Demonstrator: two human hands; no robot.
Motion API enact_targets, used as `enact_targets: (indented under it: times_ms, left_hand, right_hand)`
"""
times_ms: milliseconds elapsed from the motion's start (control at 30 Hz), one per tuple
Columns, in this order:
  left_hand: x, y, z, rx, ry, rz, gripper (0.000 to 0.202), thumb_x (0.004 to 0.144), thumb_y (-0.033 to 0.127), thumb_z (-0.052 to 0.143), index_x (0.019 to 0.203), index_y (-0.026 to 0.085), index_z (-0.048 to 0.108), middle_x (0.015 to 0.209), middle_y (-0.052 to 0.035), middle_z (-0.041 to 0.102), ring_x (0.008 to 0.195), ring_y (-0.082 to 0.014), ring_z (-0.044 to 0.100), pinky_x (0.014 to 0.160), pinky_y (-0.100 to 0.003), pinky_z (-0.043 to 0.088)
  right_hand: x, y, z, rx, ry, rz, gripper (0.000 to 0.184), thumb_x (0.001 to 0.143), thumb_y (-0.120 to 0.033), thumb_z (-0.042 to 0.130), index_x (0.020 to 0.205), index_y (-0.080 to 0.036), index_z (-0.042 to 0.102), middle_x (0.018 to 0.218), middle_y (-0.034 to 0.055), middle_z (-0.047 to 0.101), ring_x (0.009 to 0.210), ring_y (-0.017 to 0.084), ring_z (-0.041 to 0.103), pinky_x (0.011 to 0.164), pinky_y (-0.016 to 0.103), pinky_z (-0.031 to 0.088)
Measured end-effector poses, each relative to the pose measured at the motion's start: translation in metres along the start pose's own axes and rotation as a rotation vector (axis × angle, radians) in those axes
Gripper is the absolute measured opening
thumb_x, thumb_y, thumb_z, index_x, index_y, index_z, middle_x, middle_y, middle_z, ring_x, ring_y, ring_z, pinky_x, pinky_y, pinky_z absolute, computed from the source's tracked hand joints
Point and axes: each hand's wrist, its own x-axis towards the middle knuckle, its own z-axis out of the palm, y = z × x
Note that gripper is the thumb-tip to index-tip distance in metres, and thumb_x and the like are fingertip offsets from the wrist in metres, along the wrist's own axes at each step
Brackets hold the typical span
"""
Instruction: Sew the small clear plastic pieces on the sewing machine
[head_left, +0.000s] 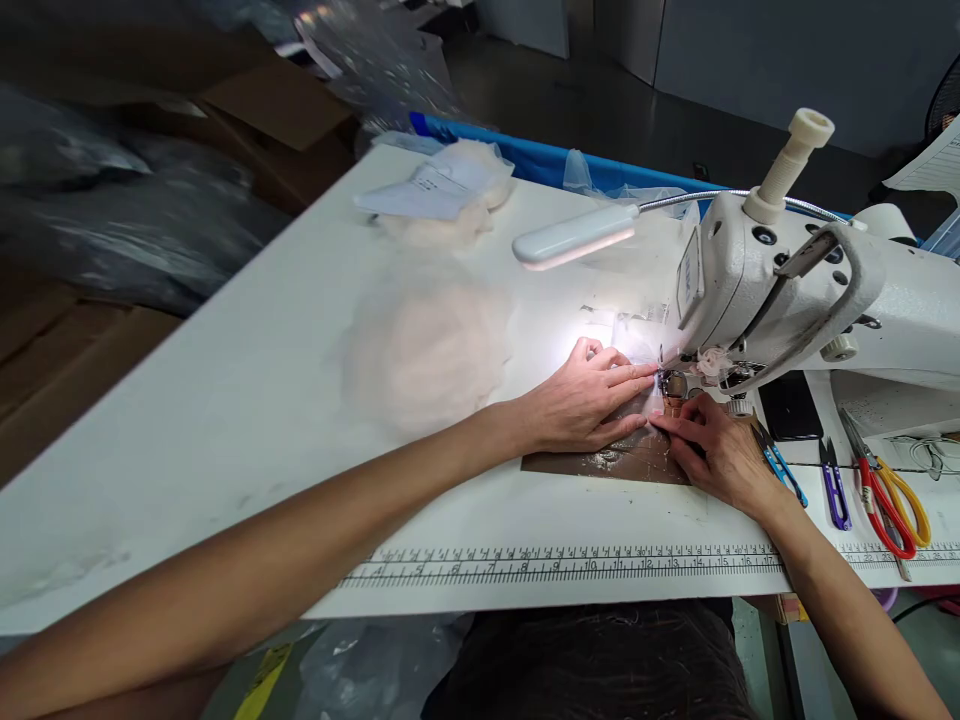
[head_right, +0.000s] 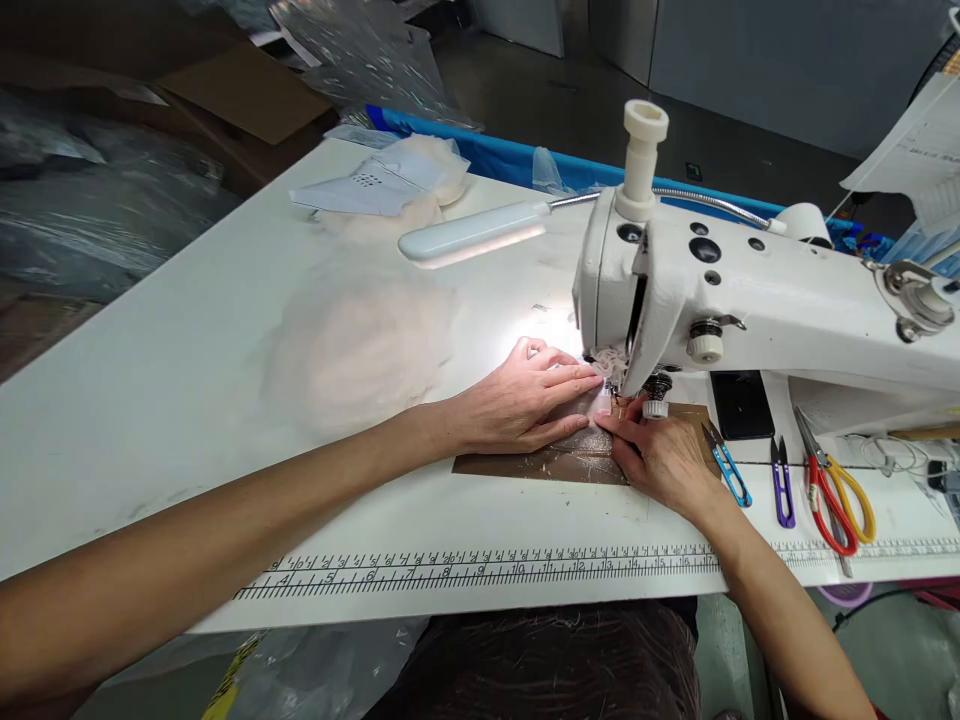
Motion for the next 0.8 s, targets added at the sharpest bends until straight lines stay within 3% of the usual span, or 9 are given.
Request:
enact_targets:
  times_ms: [300, 800]
  left_hand:
    - [-0.0033, -0.0014, 0.0062, -0.111, 0.042, -0.018, 0.042, 0.098, 0.036, 0.038, 0.13, 0.015, 0.057, 0.129, -0.0167, 0.062, 0.104, -0.0325, 0.057, 0.085, -0.048, 0.035]
    - [-0.0015, 0.0013, 0.0058, -0.021, 0.044, 0.0, 0.042, 0.099, 0.033, 0.034, 0.126, 0.011, 0.057, 0.131, -0.018, 0.06, 0.101, -0.031, 0.056, 0.079, -0.044, 0.037]
  right_hand:
    - [-0.0003, -0.0012, -0.0006, 0.008, 0.016, 0.007, 0.038, 0.09, -0.018, 0.055, 0.125, -0.029, 0.067, 0.105, 0.008, 0.064, 0.074, 0.016, 0.06, 0.063, 0.025, 0.048]
    - [-0.0016, -0.0009, 0.0027, -0.023, 0.043, -0.004, 0.034, 0.092, -0.02, 0.053, 0.121, -0.027, 0.069, 0.104, 0.0084, 0.063, 0.074, 0.016, 0.061, 0.064, 0.025, 0.05]
